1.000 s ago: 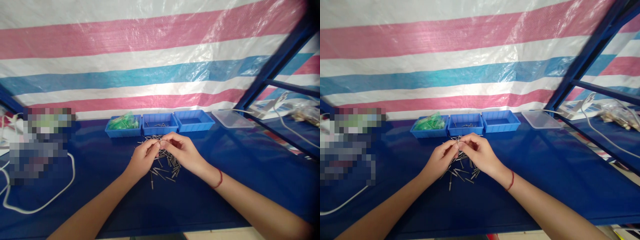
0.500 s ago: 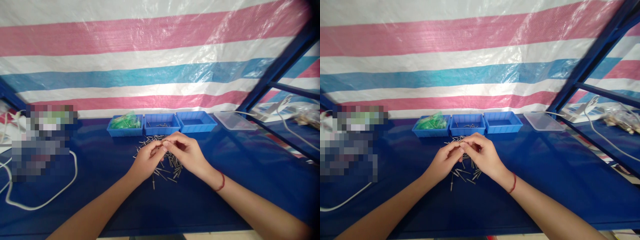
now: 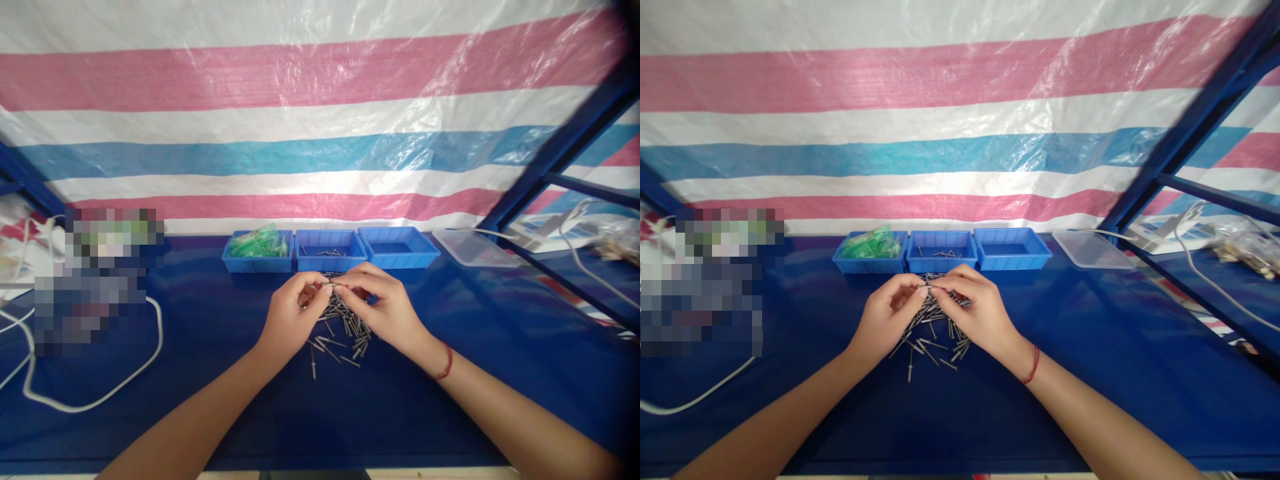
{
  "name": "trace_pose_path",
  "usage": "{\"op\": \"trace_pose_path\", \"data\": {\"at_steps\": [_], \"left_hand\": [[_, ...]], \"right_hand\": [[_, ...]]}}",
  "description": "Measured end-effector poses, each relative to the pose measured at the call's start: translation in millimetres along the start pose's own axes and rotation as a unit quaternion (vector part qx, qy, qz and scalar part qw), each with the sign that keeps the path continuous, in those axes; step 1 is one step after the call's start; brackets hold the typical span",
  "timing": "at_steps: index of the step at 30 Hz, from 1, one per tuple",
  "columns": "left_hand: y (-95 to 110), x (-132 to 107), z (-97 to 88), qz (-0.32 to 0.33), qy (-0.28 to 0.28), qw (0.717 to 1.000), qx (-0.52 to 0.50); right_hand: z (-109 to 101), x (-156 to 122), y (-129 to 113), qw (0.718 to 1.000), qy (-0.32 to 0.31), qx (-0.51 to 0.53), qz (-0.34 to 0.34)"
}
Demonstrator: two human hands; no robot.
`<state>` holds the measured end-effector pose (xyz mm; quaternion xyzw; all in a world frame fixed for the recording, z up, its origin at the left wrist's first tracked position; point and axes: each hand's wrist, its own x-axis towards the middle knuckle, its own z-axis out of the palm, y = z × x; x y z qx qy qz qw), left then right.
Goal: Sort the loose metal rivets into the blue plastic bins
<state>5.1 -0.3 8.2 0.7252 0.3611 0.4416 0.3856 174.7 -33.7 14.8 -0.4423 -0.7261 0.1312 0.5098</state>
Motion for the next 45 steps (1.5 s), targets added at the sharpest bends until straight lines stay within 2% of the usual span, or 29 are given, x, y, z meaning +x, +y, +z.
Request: {"op": "trace_pose_path", "data": {"at_steps": [4,9,12,14,17,20,23,26,33,37,42,45], "left_hand": [[-1,3,-3.0,0.01,0.014,1.0,0.001],[-5,14,-16.6,0.038,0.053,0.997,0.028],[-9,19,-24.6,0.07,0.051,0.993,0.082],[-11,20,-27.3,0.087,0.024,0.989,0.119],[-12,18,-27.6,0.116,-0.065,0.976,0.173],[-9,15,-25.5,0.158,-0.149,0.944,0.25],[-5,12,-23.2,0.184,-0.205,0.905,0.323],[-3,10,-22.6,0.191,-0.236,0.881,0.363],[-8,8,-24.9,0.194,-0.282,0.864,0.37],[-7,7,-20.8,0.192,-0.293,0.855,0.382],[-5,6,-11.7,0.207,-0.24,0.842,0.437],[-5,7,-10.4,0.194,-0.214,0.861,0.418]], "right_hand": [[5,3,0,0.998,-0.016,-0.045,-0.037],[10,35,20,0.98,0.037,-0.191,-0.034],[12,56,32,0.959,0.033,-0.279,-0.027],[13,60,36,0.954,0.03,-0.297,-0.024],[10,48,35,0.956,0.032,-0.29,-0.014],[4,28,31,0.969,0.028,-0.246,0.006],[-2,15,30,0.981,0.004,-0.192,0.034],[-5,14,27,0.984,-0.023,-0.17,0.037],[-9,16,16,0.968,-0.145,-0.203,0.006],[-10,13,7,0.959,-0.188,-0.213,0.0],[-15,9,-6,0.953,-0.236,-0.188,0.01],[-19,10,-7,0.962,-0.231,-0.145,0.03]]}}
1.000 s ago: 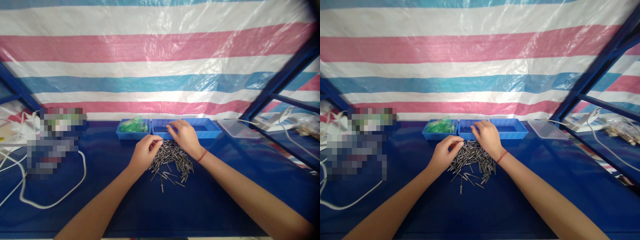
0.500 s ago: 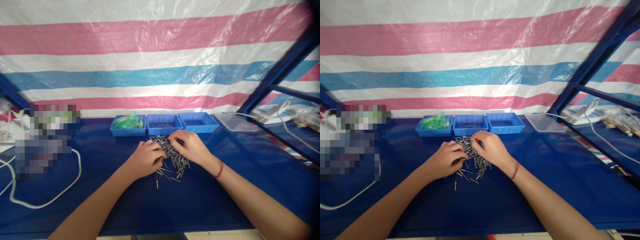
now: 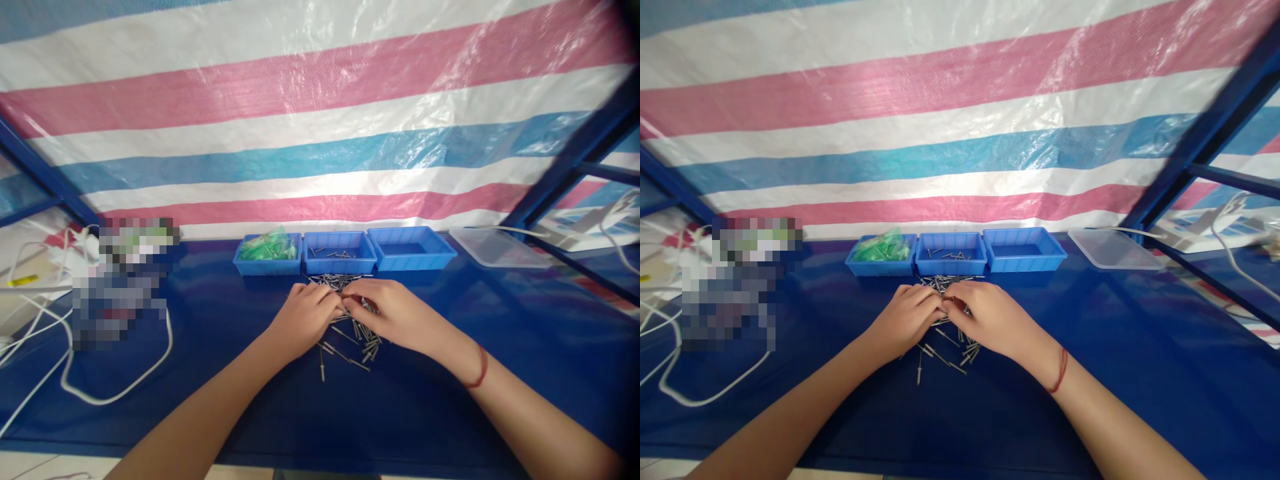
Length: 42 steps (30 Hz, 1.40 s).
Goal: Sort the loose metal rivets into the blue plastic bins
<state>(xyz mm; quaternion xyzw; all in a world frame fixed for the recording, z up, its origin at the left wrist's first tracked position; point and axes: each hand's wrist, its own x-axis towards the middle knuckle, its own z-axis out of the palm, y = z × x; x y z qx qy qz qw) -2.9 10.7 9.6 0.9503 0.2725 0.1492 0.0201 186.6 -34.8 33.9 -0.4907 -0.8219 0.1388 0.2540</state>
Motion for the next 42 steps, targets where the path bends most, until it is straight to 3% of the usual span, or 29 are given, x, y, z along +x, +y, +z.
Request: {"op": "trace_pose_path", "data": {"at_steps": [6,10,12,18,24,29,33,38,42], "left_hand": [[0,2,-1.9,-0.055,0.068,0.983,-0.159],[4,2,2.8,-0.134,0.141,0.939,-0.284],[6,2,4.3,-0.167,0.149,0.922,-0.316],[7,1,-0.8,-0.18,0.139,0.91,-0.346],[8,1,-3.6,-0.17,0.153,0.903,-0.364],[4,1,-4.4,-0.153,0.167,0.924,-0.308],[1,0,-4.1,-0.129,0.151,0.949,-0.245],[-4,0,-2.3,-0.137,0.14,0.963,-0.183],[-6,-2,-2.3,-0.11,0.093,0.98,-0.138]], "right_hand": [[5,3,5,0.996,-0.027,0.08,0.009],[14,4,5,0.992,-0.012,0.126,0.011],[16,4,5,0.99,0.005,0.138,0.016],[19,5,3,0.986,0.029,0.163,0.029],[22,7,7,0.964,0.022,0.258,0.052],[24,7,10,0.938,0.094,0.324,0.075],[23,8,10,0.953,0.13,0.265,0.064],[16,26,28,0.952,0.295,0.053,0.068],[13,35,48,0.939,0.301,-0.148,0.075]]}}
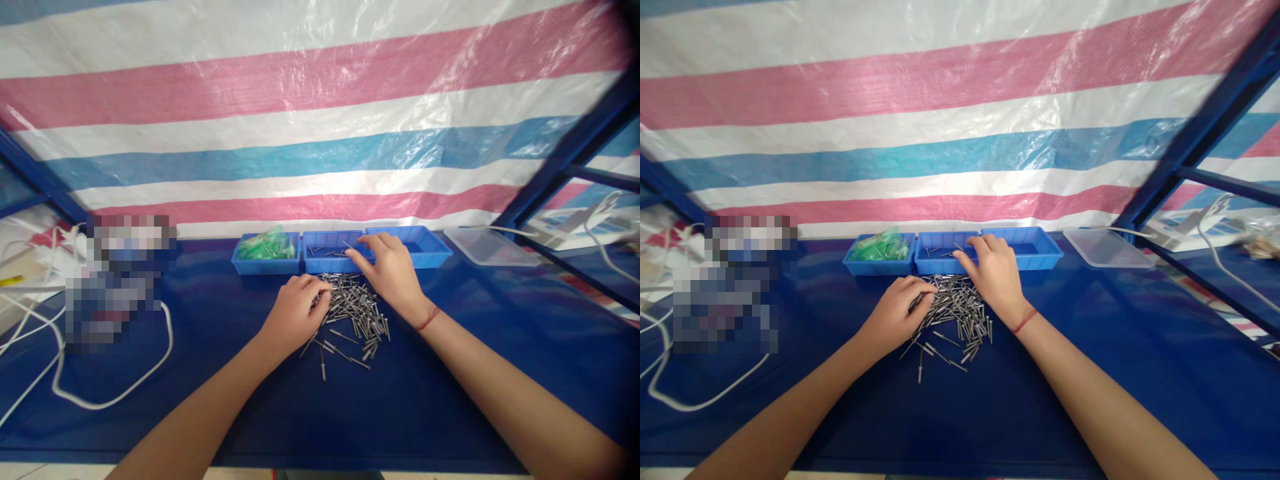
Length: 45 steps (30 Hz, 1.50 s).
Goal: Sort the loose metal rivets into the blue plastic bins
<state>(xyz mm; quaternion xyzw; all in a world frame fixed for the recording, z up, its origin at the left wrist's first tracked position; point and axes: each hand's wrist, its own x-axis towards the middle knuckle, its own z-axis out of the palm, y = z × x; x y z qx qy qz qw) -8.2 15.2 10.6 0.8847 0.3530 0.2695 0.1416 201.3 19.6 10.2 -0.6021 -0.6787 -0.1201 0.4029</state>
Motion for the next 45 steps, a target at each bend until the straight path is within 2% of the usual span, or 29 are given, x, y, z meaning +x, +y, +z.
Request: {"op": "trace_pose_path", "data": {"at_steps": [3,7,15,26,29,33,37,40,45], "left_hand": [[2,-2,-0.1,0.024,-0.045,0.998,0.036],[7,-4,2.0,0.065,-0.08,0.992,0.071],[11,4,10.2,0.112,-0.095,0.979,0.142],[14,-1,19.3,0.117,-0.067,0.972,0.191],[14,0,13.5,0.093,-0.047,0.983,0.154],[10,1,5.7,0.006,0.017,0.999,0.041],[9,0,7.3,-0.039,0.082,0.992,-0.088],[12,-1,11.3,-0.052,0.102,0.984,-0.137],[15,-3,15.0,-0.064,0.105,0.98,-0.157]], "right_hand": [[-2,-4,5,0.999,-0.003,-0.031,-0.016],[-10,-13,-1,0.999,-0.015,0.008,-0.04],[-16,-21,-21,0.993,-0.056,0.069,-0.074],[-16,-26,-26,0.986,-0.083,0.113,-0.086],[-20,-24,-27,0.986,-0.08,0.126,-0.077],[-27,-23,-30,0.972,-0.12,0.2,-0.03],[-25,-27,-34,0.952,-0.15,0.265,0.022],[-19,-32,-36,0.942,-0.149,0.295,0.05],[-13,-36,-39,0.921,-0.141,0.349,0.104]]}}
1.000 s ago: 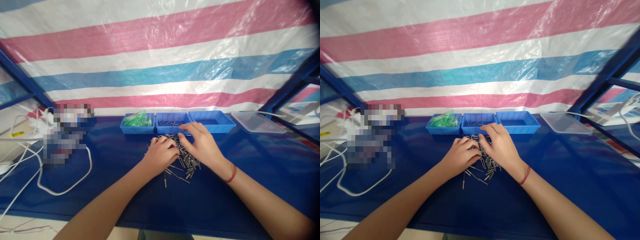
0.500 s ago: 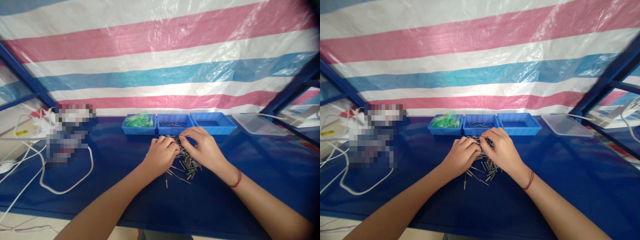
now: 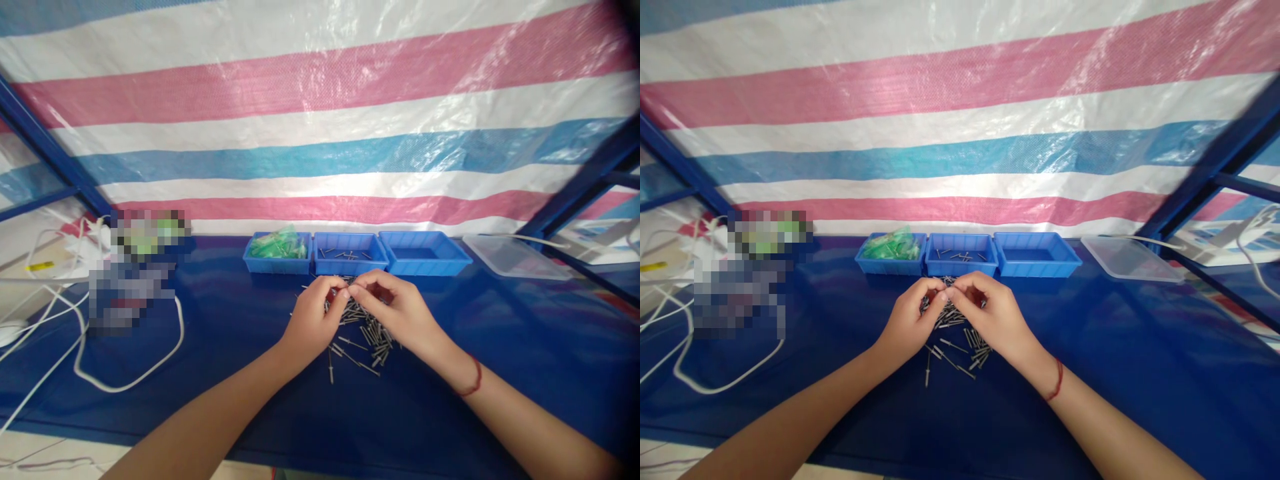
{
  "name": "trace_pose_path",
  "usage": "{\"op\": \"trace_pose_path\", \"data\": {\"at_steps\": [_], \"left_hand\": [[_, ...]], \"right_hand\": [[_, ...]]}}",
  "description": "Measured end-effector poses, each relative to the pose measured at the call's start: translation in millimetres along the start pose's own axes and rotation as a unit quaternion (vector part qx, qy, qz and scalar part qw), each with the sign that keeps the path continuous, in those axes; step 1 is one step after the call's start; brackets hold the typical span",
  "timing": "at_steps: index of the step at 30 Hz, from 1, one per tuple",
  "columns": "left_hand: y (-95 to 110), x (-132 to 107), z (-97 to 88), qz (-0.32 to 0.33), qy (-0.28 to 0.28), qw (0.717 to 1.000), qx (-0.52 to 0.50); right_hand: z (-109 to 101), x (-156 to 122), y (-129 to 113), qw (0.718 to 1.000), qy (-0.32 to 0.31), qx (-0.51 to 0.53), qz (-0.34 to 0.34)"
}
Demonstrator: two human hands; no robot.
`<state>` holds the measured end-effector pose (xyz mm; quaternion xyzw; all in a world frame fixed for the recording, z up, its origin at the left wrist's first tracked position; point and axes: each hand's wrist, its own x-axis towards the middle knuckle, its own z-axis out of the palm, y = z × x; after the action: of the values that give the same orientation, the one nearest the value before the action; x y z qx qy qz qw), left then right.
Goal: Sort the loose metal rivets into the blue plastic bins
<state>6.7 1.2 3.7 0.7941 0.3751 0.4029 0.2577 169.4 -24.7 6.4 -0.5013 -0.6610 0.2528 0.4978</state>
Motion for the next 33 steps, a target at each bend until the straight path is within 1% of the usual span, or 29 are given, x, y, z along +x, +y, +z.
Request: {"op": "trace_pose_path", "data": {"at_steps": [3,8,10,13,15,17,19,21,23,25,26,28,30,33], "left_hand": [[-2,0,0.9,0.001,-0.006,1.0,0.005],[-4,1,-0.3,0.02,-0.05,0.998,0.038],[-3,2,-2.5,0.021,-0.057,0.997,0.041],[-2,5,-6.9,0.013,-0.048,0.998,0.027],[-2,6,-9.3,0.011,-0.038,0.999,0.015],[-4,7,-10.4,0.01,-0.029,0.999,0.008],[-5,7,-10.3,0.008,-0.021,1.0,0.001],[-7,7,-9.4,0.002,-0.013,1.0,-0.006],[-8,6,-8.6,-0.001,-0.014,1.0,-0.001],[-7,5,-8.6,0.01,-0.033,0.999,0.029],[-7,4,-8.9,0.021,-0.047,0.997,0.054],[-5,2,-10.4,0.043,-0.076,0.99,0.111],[-3,0,-12.2,0.068,-0.106,0.979,0.162],[-3,-3,-13.1,0.127,-0.164,0.955,0.211]], "right_hand": [[0,0,0,1.0,0.003,0.001,0.007],[0,-1,0,1.0,0.002,-0.02,-0.01],[0,-1,1,1.0,0.001,-0.015,-0.019],[0,-1,1,1.0,0.008,-0.01,-0.026],[-2,0,1,0.999,0.005,-0.027,-0.034],[-4,1,1,0.996,-0.009,-0.063,-0.059],[-6,5,3,0.989,-0.02,-0.106,-0.101],[-8,13,8,0.978,0.005,-0.149,-0.146],[-10,22,16,0.961,0.066,-0.205,-0.172],[-11,32,27,0.937,0.115,-0.279,-0.173],[-12,36,32,0.926,0.123,-0.316,-0.168],[-13,40,40,0.909,0.12,-0.367,-0.157],[-14,39,42,0.903,0.115,-0.384,-0.152],[-15,33,38,0.908,0.114,-0.372,-0.154]]}}
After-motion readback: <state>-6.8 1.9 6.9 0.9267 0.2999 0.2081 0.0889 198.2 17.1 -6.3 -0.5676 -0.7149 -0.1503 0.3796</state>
